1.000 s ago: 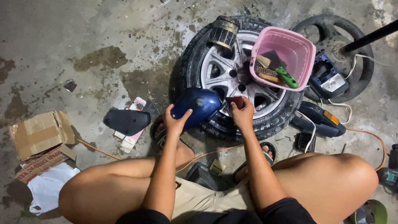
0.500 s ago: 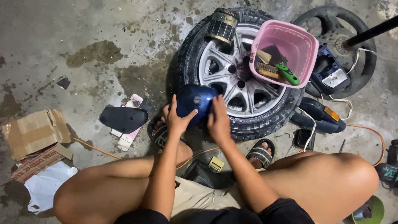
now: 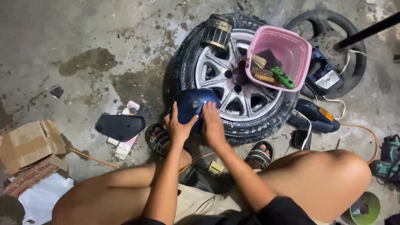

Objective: Hand-sanding a blue plastic motorcycle component using sandpaper and water to smooth the surface.

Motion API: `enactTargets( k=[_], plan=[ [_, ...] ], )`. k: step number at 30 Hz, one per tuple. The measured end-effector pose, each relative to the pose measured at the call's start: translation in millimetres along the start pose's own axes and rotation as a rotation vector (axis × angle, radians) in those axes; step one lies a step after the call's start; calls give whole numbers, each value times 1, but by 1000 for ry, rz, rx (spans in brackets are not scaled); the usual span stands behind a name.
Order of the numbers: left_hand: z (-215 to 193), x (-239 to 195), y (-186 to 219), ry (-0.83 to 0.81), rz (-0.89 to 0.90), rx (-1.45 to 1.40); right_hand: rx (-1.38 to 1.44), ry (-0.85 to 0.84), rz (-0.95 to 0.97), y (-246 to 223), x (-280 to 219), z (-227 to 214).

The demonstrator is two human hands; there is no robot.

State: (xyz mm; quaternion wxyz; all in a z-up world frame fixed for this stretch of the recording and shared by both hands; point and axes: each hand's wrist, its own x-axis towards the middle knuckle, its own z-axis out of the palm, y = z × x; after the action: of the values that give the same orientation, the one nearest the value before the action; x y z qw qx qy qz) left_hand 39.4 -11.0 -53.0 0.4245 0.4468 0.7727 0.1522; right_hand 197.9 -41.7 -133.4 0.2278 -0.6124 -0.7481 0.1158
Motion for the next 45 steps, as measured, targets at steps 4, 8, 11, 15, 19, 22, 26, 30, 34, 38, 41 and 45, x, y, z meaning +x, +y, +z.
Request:
enactTargets(
  k=[4,8,11,15,19,22,26,30,34,38,41,45],
  plan=[
    [-14,-4,4,8,2,7,167,221,379,39,58,-60],
    [-15,6,-4,-43,-43,-99,355,439,375,73,70,-120],
    [-9,24,-20,-52,-15,-119,348,531,308,89,87,-162],
    [-14,27,-20,-18,191,-147,139,435,354,168,128,-165],
    [-30,17,-5,-36,255,-257,-85,166,594,248,162,-130],
    [-27,15,-2,-29,201,-369,-67,72,659,242,177,-133],
    [-25,-4,29,-17,131,-578,-46,-1,684,186,182,-162],
    [-2,0,23,-43,59,-676,137,195,573,185,168,-167],
    [-1,-12,29,-44,69,-723,154,-6,697,202,175,-155],
    [-11,-28,52,-31,80,-807,107,108,734,252,201,-128],
    [2,-20,43,-16,76,-825,708,207,888,218,202,-145],
    [5,-14,38,-8,71,-818,1407,405,890,134,194,-201]
  ],
)
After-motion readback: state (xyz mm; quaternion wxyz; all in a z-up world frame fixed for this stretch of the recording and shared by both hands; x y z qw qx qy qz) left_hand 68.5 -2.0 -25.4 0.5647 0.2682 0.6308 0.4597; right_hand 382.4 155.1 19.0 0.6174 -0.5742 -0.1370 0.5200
